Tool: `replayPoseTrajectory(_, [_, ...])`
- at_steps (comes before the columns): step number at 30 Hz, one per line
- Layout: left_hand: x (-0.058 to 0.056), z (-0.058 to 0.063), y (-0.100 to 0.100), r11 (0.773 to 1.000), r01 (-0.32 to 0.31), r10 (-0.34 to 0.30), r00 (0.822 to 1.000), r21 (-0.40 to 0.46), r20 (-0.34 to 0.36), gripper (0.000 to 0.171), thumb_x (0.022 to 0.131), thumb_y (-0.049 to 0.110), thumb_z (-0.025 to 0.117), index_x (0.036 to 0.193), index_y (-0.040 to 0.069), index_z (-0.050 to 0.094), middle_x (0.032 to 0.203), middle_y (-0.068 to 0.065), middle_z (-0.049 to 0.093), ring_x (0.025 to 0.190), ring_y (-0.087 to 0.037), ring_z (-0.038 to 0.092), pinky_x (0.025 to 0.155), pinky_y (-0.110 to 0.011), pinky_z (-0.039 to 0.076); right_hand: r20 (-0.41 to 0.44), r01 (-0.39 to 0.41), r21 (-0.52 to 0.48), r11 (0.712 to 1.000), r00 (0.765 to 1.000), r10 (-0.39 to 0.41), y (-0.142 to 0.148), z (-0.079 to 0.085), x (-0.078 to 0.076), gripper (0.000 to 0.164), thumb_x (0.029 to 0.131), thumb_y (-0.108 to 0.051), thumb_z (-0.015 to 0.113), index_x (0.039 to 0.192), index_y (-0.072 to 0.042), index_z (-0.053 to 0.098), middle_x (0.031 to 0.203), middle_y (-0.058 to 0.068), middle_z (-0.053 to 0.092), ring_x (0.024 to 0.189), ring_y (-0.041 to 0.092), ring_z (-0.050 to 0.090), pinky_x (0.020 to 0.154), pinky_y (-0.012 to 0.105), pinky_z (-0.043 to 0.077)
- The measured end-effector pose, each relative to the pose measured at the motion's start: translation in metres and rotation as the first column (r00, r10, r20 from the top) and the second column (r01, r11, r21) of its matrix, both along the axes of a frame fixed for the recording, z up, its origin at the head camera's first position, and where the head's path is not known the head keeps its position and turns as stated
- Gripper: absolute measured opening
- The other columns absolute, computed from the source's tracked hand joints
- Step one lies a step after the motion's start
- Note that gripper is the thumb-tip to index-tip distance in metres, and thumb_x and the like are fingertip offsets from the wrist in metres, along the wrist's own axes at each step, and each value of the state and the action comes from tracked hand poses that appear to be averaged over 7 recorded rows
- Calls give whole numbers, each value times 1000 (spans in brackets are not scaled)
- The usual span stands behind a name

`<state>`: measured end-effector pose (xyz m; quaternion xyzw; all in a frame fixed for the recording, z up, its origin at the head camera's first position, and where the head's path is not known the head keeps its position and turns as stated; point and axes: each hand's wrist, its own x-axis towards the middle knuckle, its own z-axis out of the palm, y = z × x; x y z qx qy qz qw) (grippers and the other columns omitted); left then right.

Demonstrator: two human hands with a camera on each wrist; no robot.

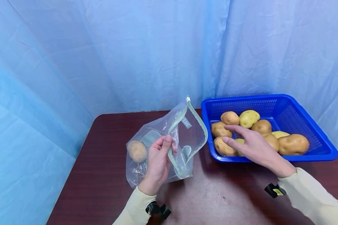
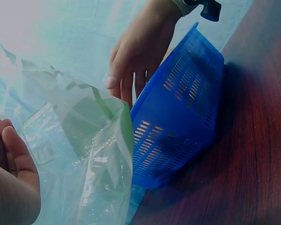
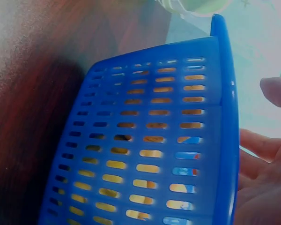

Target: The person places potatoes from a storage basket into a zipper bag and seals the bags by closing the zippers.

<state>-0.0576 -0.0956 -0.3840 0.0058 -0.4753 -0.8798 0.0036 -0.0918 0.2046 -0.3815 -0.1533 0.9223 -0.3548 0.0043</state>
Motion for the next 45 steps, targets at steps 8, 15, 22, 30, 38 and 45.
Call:
replayPoseTrajectory(8, [-1, -1, -1, 1000, 1, -1, 1000, -24, 25, 18, 104, 17, 64, 87, 11, 67, 72, 1, 63, 66, -8, 58, 61, -17, 52, 84, -47, 9, 999, 995, 47, -1, -4, -10, 56, 102, -47, 64, 142, -9, 61, 133, 15, 68, 118, 38, 66, 95, 57, 53])
replayPoseTrajectory(15, [-2, -2, -1, 1000, 2, -2, 1000, -26, 19, 17, 103, 19, 66, 87, 12, 67, 72, 1, 63, 66, -9, 58, 61, -17, 52, 147, -96, -1, 995, 985, 95, -2, -9, -16, 59, 100, -45, 68, 143, -5, 59, 133, 18, 67, 120, 37, 65, 101, 56, 51])
replayPoseTrajectory(22, [-2, -2, -1, 1000, 11, -11, 1000, -17, 17, 17, 103, 19, 66, 88, 12, 67, 72, 1, 63, 66, -8, 58, 61, -17, 52, 160, -128, 52, 990, 980, 118, -1, -12, -18, 63, 95, -49, 73, 142, -9, 60, 125, 9, 71, 111, 27, 67, 96, 51, 52])
replayPoseTrajectory(30, [-2, -3, -2, 1000, 11, -11, 1000, -24, 15, 17, 104, 17, 65, 88, 12, 67, 73, 1, 62, 67, -8, 58, 61, -17, 52, 152, -166, 108, 980, 977, 149, -3, -14, -20, 67, 89, -49, 79, 139, -7, 62, 124, 10, 71, 108, 27, 67, 95, 52, 53])
replayPoseTrajectory(38, [-1, -4, -2, 1000, 19, -18, 1000, -15, 8, 17, 104, 16, 64, 88, 12, 67, 73, 2, 62, 68, -8, 58, 62, -17, 52, 151, -121, 95, 988, 983, 106, -2, -10, -21, 60, 88, -37, 79, 138, -7, 64, 112, 6, 74, 93, 19, 65, 85, 40, 54])
replayPoseTrajectory(45, [-1, -2, -2, 1000, 19, -19, 1000, -22, 14, 19, 106, 12, 60, 88, 13, 68, 74, 2, 63, 68, -8, 59, 63, -17, 53, 133, -49, 11, 999, 990, 48, 10, 6, -19, 60, 95, -39, 75, 144, -7, 60, 124, 17, 69, 99, 23, 62, 83, 27, 51])
